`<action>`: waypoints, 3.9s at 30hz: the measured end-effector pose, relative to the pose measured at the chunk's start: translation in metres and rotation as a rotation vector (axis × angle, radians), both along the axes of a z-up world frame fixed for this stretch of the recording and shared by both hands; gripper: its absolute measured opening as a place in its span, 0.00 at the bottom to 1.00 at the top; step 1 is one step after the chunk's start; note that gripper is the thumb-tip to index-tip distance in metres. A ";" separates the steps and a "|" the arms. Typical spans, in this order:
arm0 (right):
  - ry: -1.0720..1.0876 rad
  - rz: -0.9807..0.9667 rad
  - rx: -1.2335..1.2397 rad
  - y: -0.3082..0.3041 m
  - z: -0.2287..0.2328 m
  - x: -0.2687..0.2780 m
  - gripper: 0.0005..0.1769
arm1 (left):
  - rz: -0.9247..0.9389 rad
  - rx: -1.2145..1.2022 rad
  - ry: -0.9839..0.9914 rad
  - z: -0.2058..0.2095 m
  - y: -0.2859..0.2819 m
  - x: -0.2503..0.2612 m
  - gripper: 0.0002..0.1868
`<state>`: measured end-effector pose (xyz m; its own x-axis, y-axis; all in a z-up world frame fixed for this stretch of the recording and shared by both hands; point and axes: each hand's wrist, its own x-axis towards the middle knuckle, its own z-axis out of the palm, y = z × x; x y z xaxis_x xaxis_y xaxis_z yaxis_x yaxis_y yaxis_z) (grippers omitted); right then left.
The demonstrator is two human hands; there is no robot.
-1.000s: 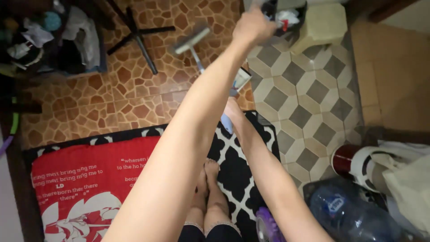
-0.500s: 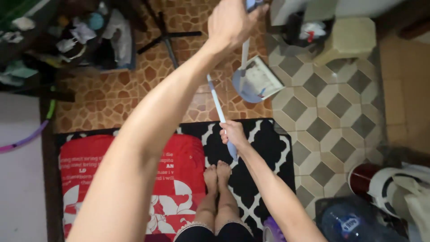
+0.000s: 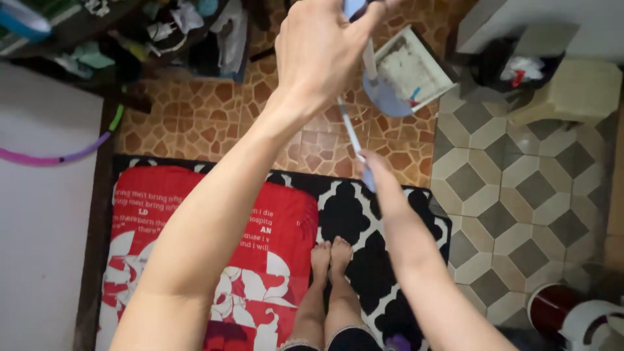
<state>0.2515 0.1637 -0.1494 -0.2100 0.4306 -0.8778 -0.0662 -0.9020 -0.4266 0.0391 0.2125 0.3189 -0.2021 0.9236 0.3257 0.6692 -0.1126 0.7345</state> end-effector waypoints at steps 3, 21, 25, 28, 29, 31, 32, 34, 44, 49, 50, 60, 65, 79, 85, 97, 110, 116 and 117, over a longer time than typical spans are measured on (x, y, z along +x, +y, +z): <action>0.109 0.044 0.170 -0.059 0.042 0.064 0.17 | 0.054 0.081 -0.004 0.008 -0.010 -0.015 0.22; 0.047 0.147 0.002 -0.126 0.138 0.066 0.12 | 0.188 0.034 -0.004 0.009 -0.056 -0.029 0.22; -0.107 0.227 0.014 -0.127 0.128 0.090 0.10 | 0.195 -0.013 -0.052 0.005 -0.070 -0.033 0.23; -0.195 0.282 0.046 -0.133 0.131 0.175 0.15 | 0.204 -0.023 -0.085 0.008 -0.075 -0.035 0.23; -0.166 0.315 0.036 -0.136 0.132 0.201 0.16 | 0.210 -0.016 -0.089 0.010 -0.077 -0.036 0.23; -0.322 0.248 -0.107 -0.134 0.140 0.246 0.13 | 0.213 -0.066 -0.100 0.014 -0.080 -0.038 0.23; -0.377 0.209 -0.093 -0.135 0.145 0.259 0.10 | 0.213 -0.088 -0.108 0.015 -0.080 -0.038 0.23; -0.477 0.131 -0.064 -0.139 0.155 0.269 0.06 | 0.219 -0.082 -0.128 0.019 -0.080 -0.036 0.22; -0.145 0.091 0.193 -0.097 0.101 0.153 0.08 | 0.220 -0.061 -0.109 0.012 -0.071 -0.002 0.23; 0.088 -0.070 0.048 -0.019 0.028 0.119 0.11 | 0.234 -0.076 -0.104 -0.008 -0.065 0.021 0.21; 0.115 -0.123 -0.022 -0.014 0.022 0.131 0.10 | 0.233 -0.070 -0.114 -0.013 -0.062 0.027 0.21; -0.241 -0.163 0.013 -0.151 0.105 0.371 0.09 | 0.280 -0.028 -0.162 -0.024 -0.043 0.060 0.20; -0.160 -0.191 0.080 -0.143 0.122 0.361 0.05 | 0.324 0.008 -0.208 -0.026 -0.027 0.074 0.22; -0.003 0.104 0.187 0.067 -0.040 0.141 0.09 | 0.345 0.065 -0.312 -0.052 -0.013 0.119 0.19; -0.206 0.074 0.225 0.063 -0.010 0.289 0.11 | 0.348 0.096 -0.242 -0.044 -0.013 0.126 0.18; -0.139 -0.187 0.029 -0.012 0.017 0.362 0.15 | 0.282 0.030 -0.239 -0.050 -0.032 0.137 0.17; 0.012 -0.458 -0.046 -0.167 0.079 0.308 0.05 | 0.210 -0.065 -0.300 -0.069 -0.077 0.121 0.16; -0.111 -0.176 0.051 -0.222 0.134 0.228 0.09 | 0.222 -0.062 -0.214 -0.062 -0.094 0.118 0.17; -0.041 -0.148 0.031 -0.225 0.129 0.219 0.10 | 0.222 -0.066 -0.192 -0.059 -0.095 0.118 0.17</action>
<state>0.4704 -0.0611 -0.0201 -0.1066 0.4808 -0.8703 -0.1794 -0.8702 -0.4588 0.1566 0.1176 0.2597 -0.4538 0.8677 0.2027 0.5199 0.0730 0.8511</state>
